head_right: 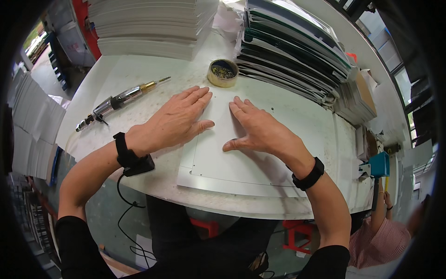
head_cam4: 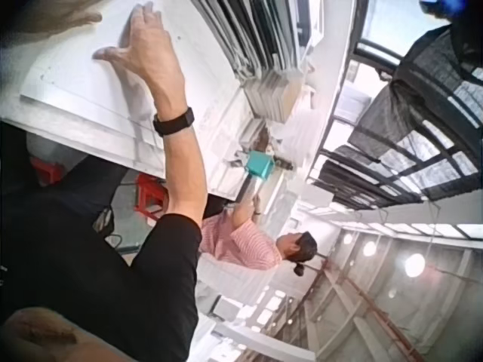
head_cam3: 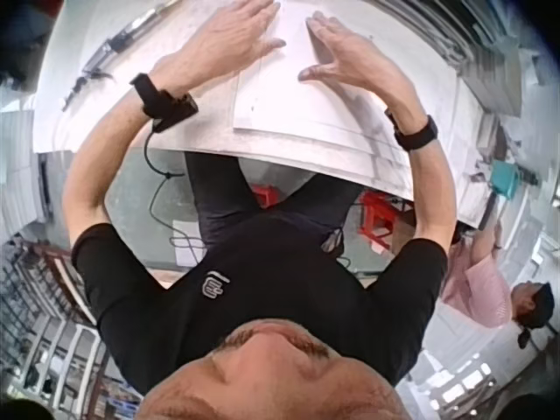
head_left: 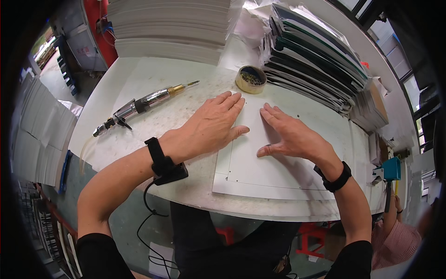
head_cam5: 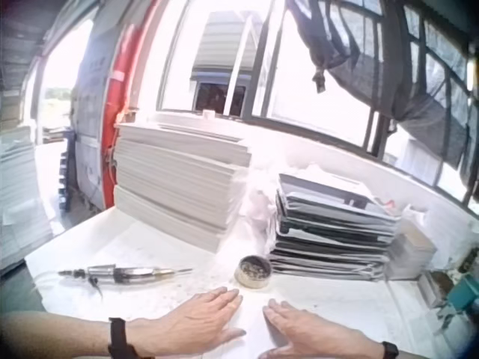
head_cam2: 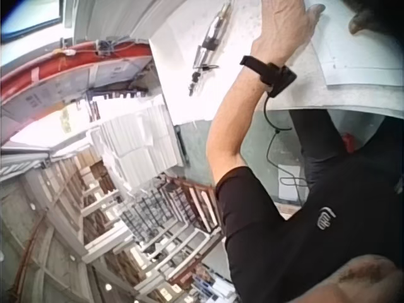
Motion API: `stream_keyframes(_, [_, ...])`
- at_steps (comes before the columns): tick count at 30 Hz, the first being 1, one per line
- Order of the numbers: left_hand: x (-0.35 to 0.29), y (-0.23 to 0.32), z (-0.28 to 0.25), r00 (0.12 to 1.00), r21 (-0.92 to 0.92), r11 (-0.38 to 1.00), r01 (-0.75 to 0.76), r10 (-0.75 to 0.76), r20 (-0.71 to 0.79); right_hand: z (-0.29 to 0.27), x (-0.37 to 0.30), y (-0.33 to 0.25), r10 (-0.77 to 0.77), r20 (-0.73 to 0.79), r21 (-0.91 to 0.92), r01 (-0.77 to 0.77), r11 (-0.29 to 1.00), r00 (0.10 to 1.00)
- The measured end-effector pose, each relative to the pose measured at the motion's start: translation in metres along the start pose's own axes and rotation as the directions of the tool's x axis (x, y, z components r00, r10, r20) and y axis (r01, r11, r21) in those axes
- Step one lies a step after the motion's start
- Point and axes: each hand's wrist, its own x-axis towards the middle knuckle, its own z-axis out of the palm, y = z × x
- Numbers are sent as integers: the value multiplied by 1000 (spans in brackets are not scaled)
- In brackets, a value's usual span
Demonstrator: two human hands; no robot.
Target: The person aligns white rectangular panels on a workbench and uses a pneumatic screwdriver to fasten screws into pre-drilled holes. After securing the panels, the person stacks the finished units and handles a black panel.
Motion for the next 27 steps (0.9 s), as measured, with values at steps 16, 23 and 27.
stream_keyframes(16, [11,21,0,994,138,989,-61,49,93,7,-6,-6,74,-24,69,-72,995,997])
stream_keyframes(23, [-4,36,1,991,104,987,-122,114,74,7,-10,-1,34,-40,55,-32,998,999])
stream_keyframes(27, [-6,33,-1,990,98,987,-125,117,82,5,-25,4,84,-12,65,-83,994,996])
